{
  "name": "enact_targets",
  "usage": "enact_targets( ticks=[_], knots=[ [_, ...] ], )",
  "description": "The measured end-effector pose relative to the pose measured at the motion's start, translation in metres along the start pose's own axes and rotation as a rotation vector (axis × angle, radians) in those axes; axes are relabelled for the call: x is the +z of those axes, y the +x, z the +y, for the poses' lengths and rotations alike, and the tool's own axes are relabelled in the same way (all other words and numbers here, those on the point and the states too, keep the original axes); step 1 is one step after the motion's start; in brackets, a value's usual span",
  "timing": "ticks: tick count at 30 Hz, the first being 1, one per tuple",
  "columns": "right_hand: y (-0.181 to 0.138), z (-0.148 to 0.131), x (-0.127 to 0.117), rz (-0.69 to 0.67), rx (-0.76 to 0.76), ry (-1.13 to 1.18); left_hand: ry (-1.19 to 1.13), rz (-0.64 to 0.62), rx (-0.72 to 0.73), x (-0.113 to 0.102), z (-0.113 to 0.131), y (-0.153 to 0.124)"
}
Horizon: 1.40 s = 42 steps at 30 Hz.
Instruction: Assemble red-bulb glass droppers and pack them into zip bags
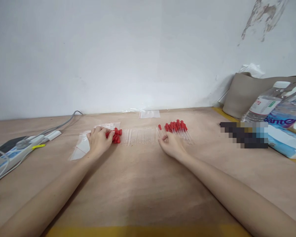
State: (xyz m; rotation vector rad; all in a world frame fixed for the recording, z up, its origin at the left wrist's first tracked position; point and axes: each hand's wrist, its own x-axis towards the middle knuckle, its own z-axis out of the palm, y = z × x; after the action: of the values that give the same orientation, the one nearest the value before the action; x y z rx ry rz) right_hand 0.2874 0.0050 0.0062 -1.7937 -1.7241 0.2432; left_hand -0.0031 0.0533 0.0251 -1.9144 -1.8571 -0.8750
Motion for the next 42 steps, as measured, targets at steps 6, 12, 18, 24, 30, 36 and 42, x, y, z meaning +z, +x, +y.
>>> enact_targets(
  ticks=[6,12,18,24,30,36,42],
  knots=[
    [-0.008,0.015,0.021,0.153,-0.182,0.167,-0.462,-0.084,0.210,-0.006,0.026,-0.024],
    [-0.010,0.022,0.025,0.150,-0.406,0.224,-0.675,-0.332,0.483,-0.003,0.050,-0.064],
    [-0.018,0.006,0.020,0.073,-0.541,0.144,-0.846,-0.368,0.343,-0.001,0.051,-0.066],
    [-0.025,0.001,0.022,0.035,-0.724,0.137,-1.163,-0.510,0.061,0.006,0.056,-0.065],
    [-0.025,-0.003,0.020,0.013,-0.798,0.128,-1.373,-0.625,-0.040,0.006,0.057,-0.066],
    [-0.026,-0.003,0.021,0.011,-0.788,0.164,-1.242,-0.522,0.045,0.006,0.057,-0.065],
    [-0.025,-0.004,0.022,0.010,-0.766,0.215,-1.285,-0.555,0.054,0.012,0.056,-0.066]
  ],
)
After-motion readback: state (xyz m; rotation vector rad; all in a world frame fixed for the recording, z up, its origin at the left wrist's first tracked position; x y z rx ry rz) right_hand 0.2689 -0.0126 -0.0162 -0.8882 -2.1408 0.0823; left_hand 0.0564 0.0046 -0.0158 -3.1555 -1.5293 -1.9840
